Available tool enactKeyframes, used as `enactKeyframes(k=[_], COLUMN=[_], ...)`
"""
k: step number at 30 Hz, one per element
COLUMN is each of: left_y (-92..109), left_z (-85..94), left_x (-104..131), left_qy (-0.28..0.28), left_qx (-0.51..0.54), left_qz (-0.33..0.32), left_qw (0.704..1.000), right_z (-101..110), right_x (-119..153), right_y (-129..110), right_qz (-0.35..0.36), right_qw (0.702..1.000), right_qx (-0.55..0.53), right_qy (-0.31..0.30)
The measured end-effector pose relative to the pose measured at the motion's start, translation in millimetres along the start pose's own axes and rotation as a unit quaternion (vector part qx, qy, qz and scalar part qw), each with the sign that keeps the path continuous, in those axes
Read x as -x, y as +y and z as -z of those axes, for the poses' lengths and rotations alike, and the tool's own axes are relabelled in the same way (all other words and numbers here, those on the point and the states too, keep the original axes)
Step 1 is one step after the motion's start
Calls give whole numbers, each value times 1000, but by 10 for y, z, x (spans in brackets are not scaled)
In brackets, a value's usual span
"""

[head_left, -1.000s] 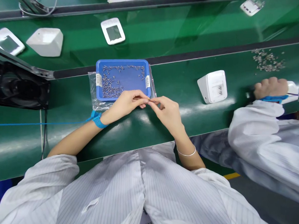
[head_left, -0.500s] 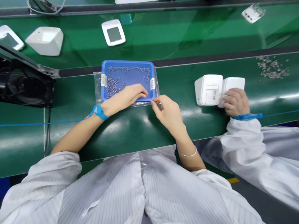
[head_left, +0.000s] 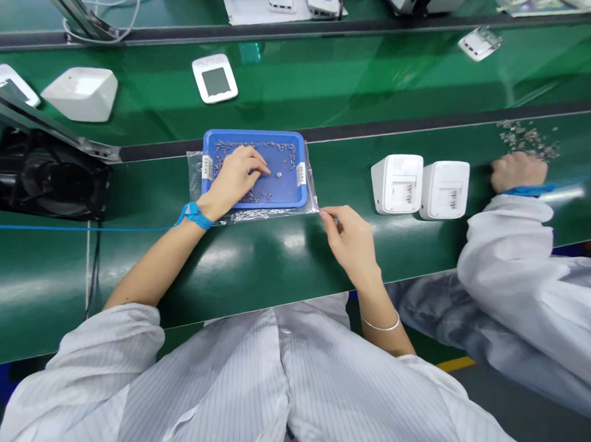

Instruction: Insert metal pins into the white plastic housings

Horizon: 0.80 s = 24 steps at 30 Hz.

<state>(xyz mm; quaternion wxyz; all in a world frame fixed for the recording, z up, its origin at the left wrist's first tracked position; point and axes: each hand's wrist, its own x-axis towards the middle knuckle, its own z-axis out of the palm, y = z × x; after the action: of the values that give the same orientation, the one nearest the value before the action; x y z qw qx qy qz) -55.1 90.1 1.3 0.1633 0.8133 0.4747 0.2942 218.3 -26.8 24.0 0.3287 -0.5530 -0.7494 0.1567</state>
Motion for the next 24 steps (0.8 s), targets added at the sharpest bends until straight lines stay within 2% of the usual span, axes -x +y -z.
enactKeyframes(k=[3,7,8,10,13,15,17,18,20,22,24], left_y=[92,476,596,822,1064,1145,1163,1151,1099,1039,1001], left_z=[49,39,-1,-123,-342,-452,-513,-527,-533,-525,-514], left_x=[20,222,315,539,877,1030,1095,1099,1074,1036,1009], left_qy=[-1,28,22,-14,-93,-131,-152,-158,-166,-167,-168], left_qx=[-2,8,21,50,70,61,55,58,84,123,149], left_qz=[0,-35,-51,-94,-126,-105,-90,-90,-87,-72,-55], left_qw=[1000,999,998,994,985,984,983,982,979,976,973], right_z=[161,337,358,368,331,298,268,254,225,193,166], right_x=[17,-58,-77,-79,66,247,438,517,620,647,618], right_y=[200,605,684,745,525,215,-119,-263,-471,-560,-564], right_qz=[-30,-101,-134,-205,-259,-241,-196,-173,-145,-132,-112], right_qw=[997,971,962,945,931,946,970,972,956,952,964], right_qx=[55,163,186,227,255,214,90,5,-125,-148,-92], right_qy=[45,141,148,115,19,-33,-113,-161,-224,-233,-223])
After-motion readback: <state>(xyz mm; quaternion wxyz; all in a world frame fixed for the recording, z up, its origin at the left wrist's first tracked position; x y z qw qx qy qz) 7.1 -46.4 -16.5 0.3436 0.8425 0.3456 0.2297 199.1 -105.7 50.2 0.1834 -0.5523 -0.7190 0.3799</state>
